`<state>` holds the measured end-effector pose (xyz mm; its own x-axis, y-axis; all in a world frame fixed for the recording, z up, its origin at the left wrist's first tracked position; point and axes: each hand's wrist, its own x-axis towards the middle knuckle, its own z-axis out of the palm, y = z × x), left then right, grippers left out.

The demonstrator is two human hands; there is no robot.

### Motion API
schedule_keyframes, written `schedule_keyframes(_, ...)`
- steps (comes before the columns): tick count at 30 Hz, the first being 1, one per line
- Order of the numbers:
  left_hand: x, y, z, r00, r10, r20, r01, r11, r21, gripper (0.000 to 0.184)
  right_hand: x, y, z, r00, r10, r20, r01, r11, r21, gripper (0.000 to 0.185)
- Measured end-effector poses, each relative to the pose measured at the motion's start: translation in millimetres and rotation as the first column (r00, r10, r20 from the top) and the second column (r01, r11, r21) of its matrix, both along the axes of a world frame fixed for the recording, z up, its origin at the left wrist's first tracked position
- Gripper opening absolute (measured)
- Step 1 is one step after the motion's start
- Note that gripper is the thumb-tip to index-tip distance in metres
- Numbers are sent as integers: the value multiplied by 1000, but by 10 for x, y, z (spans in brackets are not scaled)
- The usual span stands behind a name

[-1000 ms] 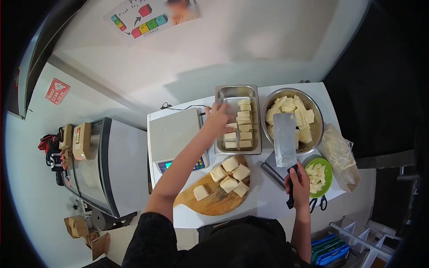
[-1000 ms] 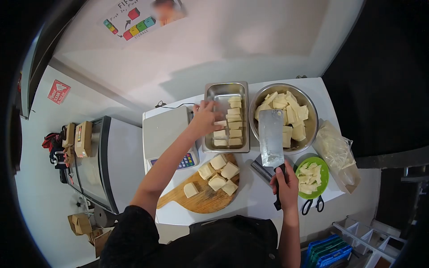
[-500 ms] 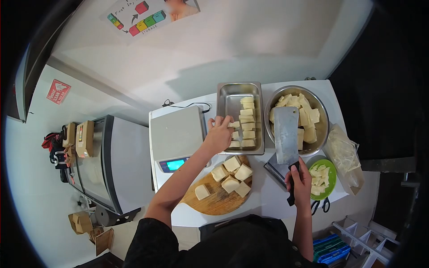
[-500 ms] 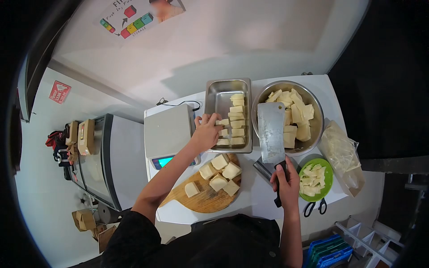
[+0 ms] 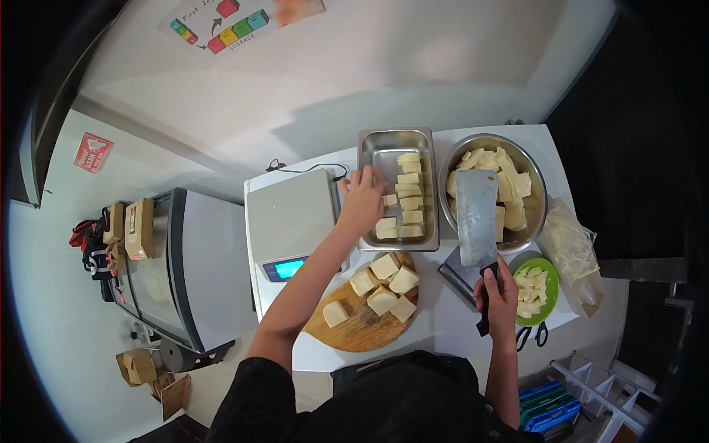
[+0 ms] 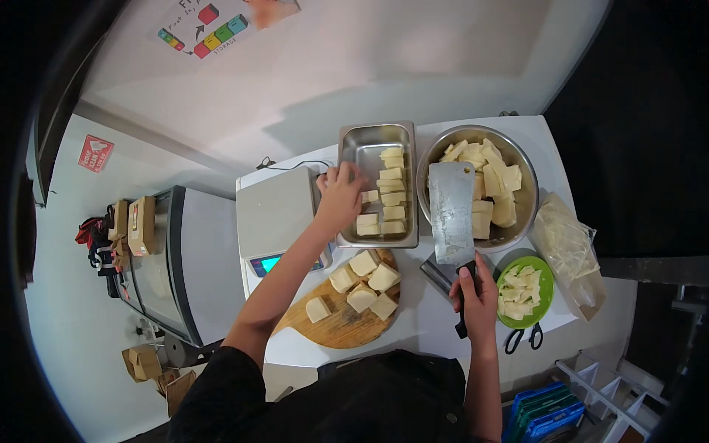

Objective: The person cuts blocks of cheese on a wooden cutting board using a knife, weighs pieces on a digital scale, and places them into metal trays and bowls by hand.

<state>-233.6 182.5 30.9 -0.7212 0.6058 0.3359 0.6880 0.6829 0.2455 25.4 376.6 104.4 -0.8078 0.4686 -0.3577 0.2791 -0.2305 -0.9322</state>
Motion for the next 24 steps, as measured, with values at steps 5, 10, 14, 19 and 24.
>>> schedule_keyframes(5,-188,105,-66,998,-32,48,42,975,-219,10,-11,-17,18,1000,2,-14,-2,1000,3,45)
schedule_keyframes(10,-153,24,-26,989,-82,123,110,965,-237,8,16,-13,-6,1000,-18,-7,18,1000,17,44)
schedule_keyframes(14,-138,3,-17,985,-115,131,138,973,-183,10,12,-43,17,1000,-9,4,8,1000,30,44)
schedule_keyframes(19,-140,5,35,978,-131,163,164,965,-205,15,32,-124,79,1000,8,0,-8,1000,-1,46)
schedule_keyframes(24,12,-168,110,996,-78,53,83,992,-98,28,70,-163,89,998,48,-45,-45,996,73,45)
